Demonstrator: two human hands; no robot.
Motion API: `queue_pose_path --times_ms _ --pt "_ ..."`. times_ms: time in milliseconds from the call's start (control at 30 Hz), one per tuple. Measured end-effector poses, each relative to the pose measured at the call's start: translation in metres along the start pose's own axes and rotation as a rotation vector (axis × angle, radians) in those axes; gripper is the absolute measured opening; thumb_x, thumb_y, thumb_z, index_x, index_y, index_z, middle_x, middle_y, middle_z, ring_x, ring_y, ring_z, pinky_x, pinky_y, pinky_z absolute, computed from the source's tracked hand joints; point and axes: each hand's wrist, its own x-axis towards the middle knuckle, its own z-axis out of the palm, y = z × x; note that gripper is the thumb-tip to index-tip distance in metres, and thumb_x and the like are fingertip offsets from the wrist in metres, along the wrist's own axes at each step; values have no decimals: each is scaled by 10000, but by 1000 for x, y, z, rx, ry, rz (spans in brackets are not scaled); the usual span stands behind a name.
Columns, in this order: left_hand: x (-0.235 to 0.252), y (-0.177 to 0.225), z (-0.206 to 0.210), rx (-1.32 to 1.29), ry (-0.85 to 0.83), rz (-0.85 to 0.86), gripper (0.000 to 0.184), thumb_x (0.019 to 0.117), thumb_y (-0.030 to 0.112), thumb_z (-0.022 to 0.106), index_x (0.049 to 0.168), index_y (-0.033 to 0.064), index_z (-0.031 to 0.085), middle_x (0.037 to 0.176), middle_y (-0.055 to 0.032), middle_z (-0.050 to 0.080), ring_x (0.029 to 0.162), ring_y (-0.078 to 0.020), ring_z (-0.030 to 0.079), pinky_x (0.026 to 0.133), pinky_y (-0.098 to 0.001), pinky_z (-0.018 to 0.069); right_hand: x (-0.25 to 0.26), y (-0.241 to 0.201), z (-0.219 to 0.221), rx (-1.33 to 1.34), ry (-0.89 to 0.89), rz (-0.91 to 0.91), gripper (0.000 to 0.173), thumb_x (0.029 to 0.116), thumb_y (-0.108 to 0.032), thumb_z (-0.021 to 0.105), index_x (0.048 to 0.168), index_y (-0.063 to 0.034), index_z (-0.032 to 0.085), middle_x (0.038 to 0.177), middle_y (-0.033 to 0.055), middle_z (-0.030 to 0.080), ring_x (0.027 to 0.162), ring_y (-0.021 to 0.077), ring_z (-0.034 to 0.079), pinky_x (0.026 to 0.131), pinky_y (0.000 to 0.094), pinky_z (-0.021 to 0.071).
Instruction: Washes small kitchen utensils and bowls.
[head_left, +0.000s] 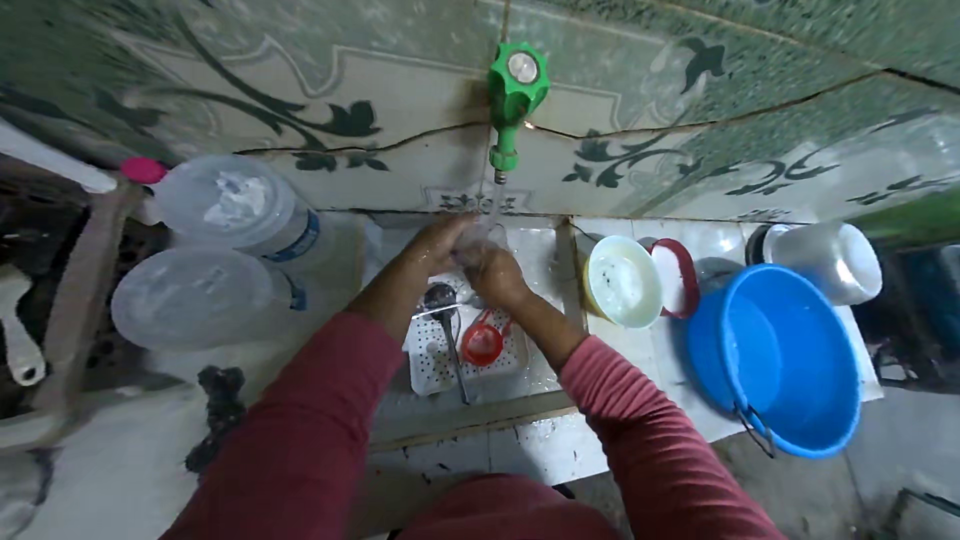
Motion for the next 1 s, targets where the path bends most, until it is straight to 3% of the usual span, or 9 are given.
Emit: queue_pose_path --times_ms 100,200,300,500,567,667,800,867,1000 --pt "-4 5 4 -34 48 -61 439 1014 431 578 1295 96 619 1147 -108 657 992 -216 639 834 -441 544 0 8 -5 -387 -95 -197 326 932 -12 645 1248 -43 720 1399 214 613 1352 426 529 1127 693 339" --pt "-5 9 10 178 132 264 339 1002 277 633 1205 6 656 1126 -182 677 1020 -269 649 911 -505 532 4 -10 -4 471 0 294 362 952 42 611 1307 89 556 1246 189 641 1151 219 628 1012 370 519" --pt "-7 7 13 214 138 409 234 967 181 654 1126 10 678 1030 -143 680 883 -200 644 811 -435 552 10 -22 -7 1149 171 608 184 962 -32 583 1144 -58 580 907 78 601 729 171 593 666 367 565" --pt "-13 16 11 -73 -11 -71 369 1026 391 550 1252 106 614 1013 -72 650 838 -167 629 724 -372 547 -12 0 -16 -442 -53 -199 294 939 -44 633 1216 -26 729 1352 197 652 1295 409 581 1103 628 411" --pt "-14 15 17 15 76 106 338 1024 291 587 1252 46 631 1038 -110 657 868 -178 614 768 -394 532 -9 -4 -13 -21 -76 97 387 936 2 628 1314 83 610 1363 194 620 1308 273 571 1130 446 439" --pt "-13 9 21 83 103 357 229 980 139 635 1165 4 636 1054 -135 650 939 -185 615 855 -419 534 1 -18 -7 1064 170 552 268 981 -16 556 1247 -42 552 996 89 615 769 151 593 671 327 549" --pt "-14 3 8 -49 -63 60 406 1041 350 547 1345 84 587 1188 -119 655 1029 -213 636 880 -444 542 -16 -11 -8 120 -30 74 346 978 -2 597 1320 37 638 1320 164 661 1252 253 614 1079 461 487" --pt "-15 5 7 -59 -96 -139 446 1033 448 517 1289 95 613 1115 -110 668 966 -225 646 832 -440 543 -19 10 -5 -418 -42 -294 300 919 -26 669 1208 -64 737 1335 182 649 1284 389 577 1047 644 440" --pt "-16 3 17 98 64 113 350 994 286 617 1264 64 639 1158 -150 663 1034 -251 636 892 -494 533 -14 -5 -3 513 -16 262 408 950 80 561 1357 69 536 1269 165 631 1131 194 623 991 355 519"
